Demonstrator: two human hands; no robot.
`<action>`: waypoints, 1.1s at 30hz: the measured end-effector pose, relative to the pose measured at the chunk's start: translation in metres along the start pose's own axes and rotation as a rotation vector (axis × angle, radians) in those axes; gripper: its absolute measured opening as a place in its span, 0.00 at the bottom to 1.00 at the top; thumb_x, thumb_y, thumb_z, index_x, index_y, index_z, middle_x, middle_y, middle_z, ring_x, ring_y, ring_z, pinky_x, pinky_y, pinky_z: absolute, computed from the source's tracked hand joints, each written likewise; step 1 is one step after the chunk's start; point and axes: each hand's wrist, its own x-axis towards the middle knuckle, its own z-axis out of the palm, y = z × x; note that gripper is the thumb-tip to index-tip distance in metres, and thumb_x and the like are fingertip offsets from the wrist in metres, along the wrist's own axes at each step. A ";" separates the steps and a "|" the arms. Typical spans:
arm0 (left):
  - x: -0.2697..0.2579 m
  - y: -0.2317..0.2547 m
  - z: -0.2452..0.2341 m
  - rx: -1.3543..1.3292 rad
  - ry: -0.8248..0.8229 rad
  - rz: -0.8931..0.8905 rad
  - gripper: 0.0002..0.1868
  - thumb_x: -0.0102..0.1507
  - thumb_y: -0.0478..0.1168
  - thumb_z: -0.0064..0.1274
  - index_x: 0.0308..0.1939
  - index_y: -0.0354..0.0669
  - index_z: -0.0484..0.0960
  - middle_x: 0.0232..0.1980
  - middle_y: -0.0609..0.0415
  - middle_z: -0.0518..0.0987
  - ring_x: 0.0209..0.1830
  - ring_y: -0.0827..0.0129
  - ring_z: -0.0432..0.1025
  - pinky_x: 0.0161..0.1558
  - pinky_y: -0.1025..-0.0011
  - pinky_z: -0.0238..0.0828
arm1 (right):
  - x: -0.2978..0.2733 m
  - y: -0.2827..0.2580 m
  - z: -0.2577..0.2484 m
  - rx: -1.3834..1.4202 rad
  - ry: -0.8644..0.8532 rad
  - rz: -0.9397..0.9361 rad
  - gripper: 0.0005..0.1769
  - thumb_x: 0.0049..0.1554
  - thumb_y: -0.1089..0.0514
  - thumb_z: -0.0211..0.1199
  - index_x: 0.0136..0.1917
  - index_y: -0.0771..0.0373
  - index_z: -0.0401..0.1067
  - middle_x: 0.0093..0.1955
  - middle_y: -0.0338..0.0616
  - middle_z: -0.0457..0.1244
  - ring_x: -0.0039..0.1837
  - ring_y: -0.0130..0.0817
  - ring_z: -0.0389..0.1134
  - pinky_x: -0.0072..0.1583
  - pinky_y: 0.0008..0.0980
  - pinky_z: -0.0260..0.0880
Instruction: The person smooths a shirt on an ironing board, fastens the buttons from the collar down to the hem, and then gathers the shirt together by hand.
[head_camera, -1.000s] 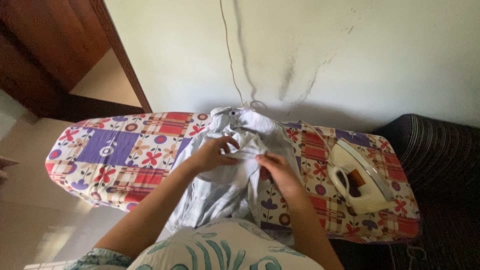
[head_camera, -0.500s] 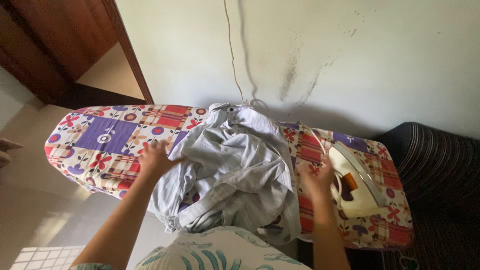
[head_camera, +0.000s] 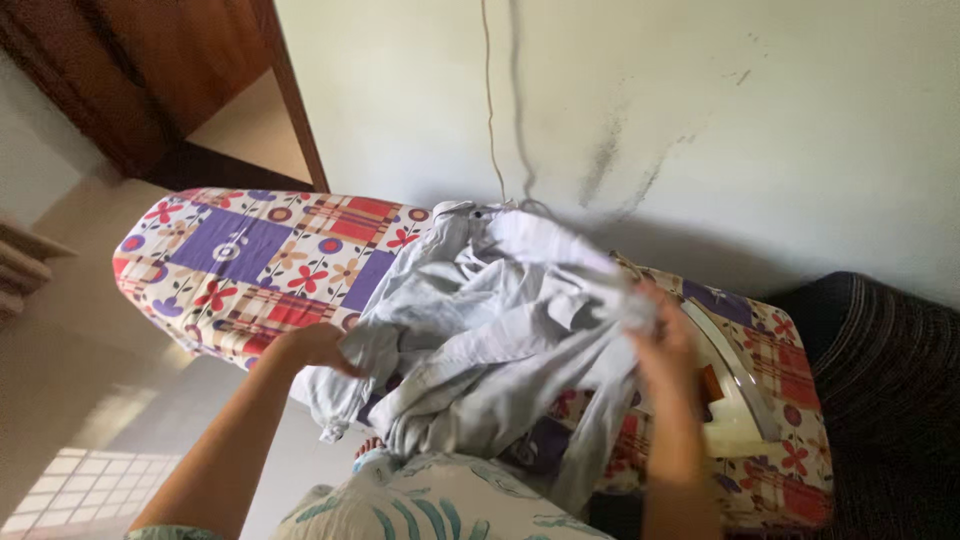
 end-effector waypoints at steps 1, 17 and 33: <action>-0.015 0.003 -0.004 0.016 -0.031 -0.050 0.54 0.42 0.70 0.75 0.61 0.37 0.79 0.58 0.44 0.82 0.56 0.57 0.77 0.58 0.63 0.73 | 0.002 -0.024 0.002 0.036 0.034 -0.056 0.32 0.51 0.73 0.60 0.66 0.52 0.71 0.74 0.45 0.62 0.69 0.37 0.66 0.61 0.35 0.73; -0.110 0.141 -0.141 -1.667 0.104 0.565 0.39 0.58 0.47 0.61 0.71 0.48 0.62 0.63 0.48 0.77 0.63 0.60 0.73 0.61 0.60 0.73 | -0.007 -0.055 0.165 -0.624 -0.578 -0.233 0.76 0.42 0.38 0.71 0.85 0.48 0.21 0.91 0.44 0.22 0.75 0.50 0.60 0.64 0.48 0.68; 0.006 0.109 -0.106 -1.542 0.383 0.113 0.46 0.61 0.57 0.49 0.77 0.45 0.48 0.76 0.47 0.61 0.73 0.51 0.57 0.66 0.49 0.54 | -0.049 -0.052 0.172 0.646 -0.609 0.116 0.30 0.50 0.54 0.70 0.65 0.53 0.65 0.56 0.46 0.65 0.53 0.33 0.72 0.47 0.43 0.80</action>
